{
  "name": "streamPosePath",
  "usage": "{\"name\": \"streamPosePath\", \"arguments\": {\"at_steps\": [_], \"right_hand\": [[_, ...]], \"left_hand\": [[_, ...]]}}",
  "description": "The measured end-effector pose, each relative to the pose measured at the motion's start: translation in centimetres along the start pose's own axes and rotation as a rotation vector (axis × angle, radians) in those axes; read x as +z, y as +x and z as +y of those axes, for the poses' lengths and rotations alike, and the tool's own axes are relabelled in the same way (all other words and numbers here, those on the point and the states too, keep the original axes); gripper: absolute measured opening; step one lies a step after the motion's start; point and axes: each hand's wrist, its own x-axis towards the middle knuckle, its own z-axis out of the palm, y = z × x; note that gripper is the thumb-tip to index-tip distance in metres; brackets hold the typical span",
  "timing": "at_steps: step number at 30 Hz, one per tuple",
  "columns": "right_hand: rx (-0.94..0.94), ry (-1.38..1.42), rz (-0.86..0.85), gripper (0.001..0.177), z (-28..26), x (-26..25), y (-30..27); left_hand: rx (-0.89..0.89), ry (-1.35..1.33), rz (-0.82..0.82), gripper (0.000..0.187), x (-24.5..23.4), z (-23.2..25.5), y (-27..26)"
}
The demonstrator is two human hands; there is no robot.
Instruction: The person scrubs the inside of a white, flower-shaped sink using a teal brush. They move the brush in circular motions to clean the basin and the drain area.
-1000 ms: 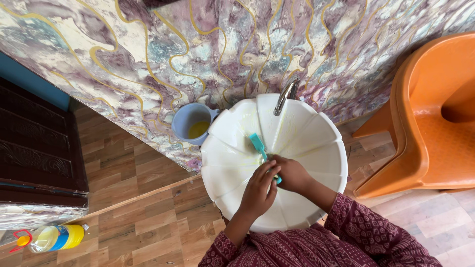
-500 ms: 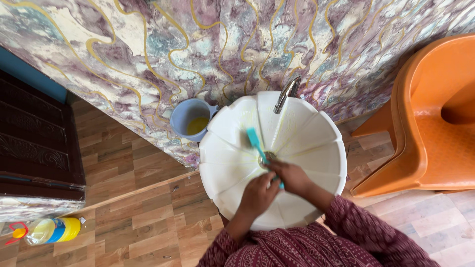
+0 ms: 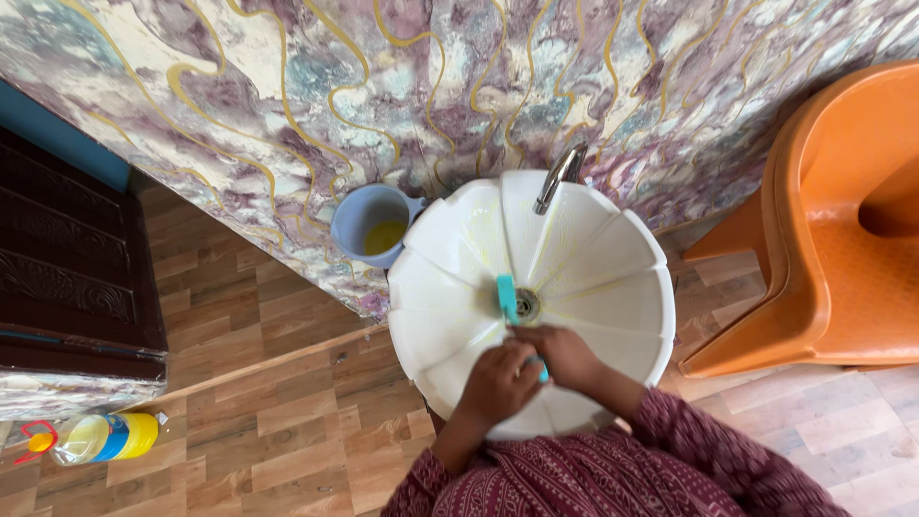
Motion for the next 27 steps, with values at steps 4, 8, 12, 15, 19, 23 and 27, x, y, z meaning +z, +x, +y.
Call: {"name": "streamPosePath", "arguments": {"at_steps": [4,8,12,15,19,23,27], "right_hand": [[0.035,-0.069,0.209,0.081,-0.1,-0.7,2.2],[0.232,0.068,-0.077,0.082,-1.7,-0.3,0.7],[0.016,0.216,-0.011,0.076,-2.5,0.5,2.4],[0.031,0.096,0.086,0.063,-3.1,0.4,2.7],[0.187,-0.047,0.105,0.053,-4.3,0.6,1.0],[0.020,0.054,0.110,0.061,-4.1,0.6,2.0],[0.016,0.026,0.136,0.058,-4.8,0.5,4.6]], "left_hand": [[-0.085,0.062,0.004,0.027,0.0,-1.6,2.3],[0.001,0.021,0.065,0.029,-0.7,0.1,0.8],[-0.052,0.087,0.081,0.027,-1.6,-0.2,-0.6],[-0.106,0.064,0.096,0.028,-1.9,-0.9,-0.2],[-0.098,-0.027,0.124,0.026,-1.8,0.6,-0.4],[-0.117,0.037,0.133,0.026,-2.5,0.6,-1.0],[-0.169,0.072,0.145,0.025,-3.1,-1.3,-0.6]]}}
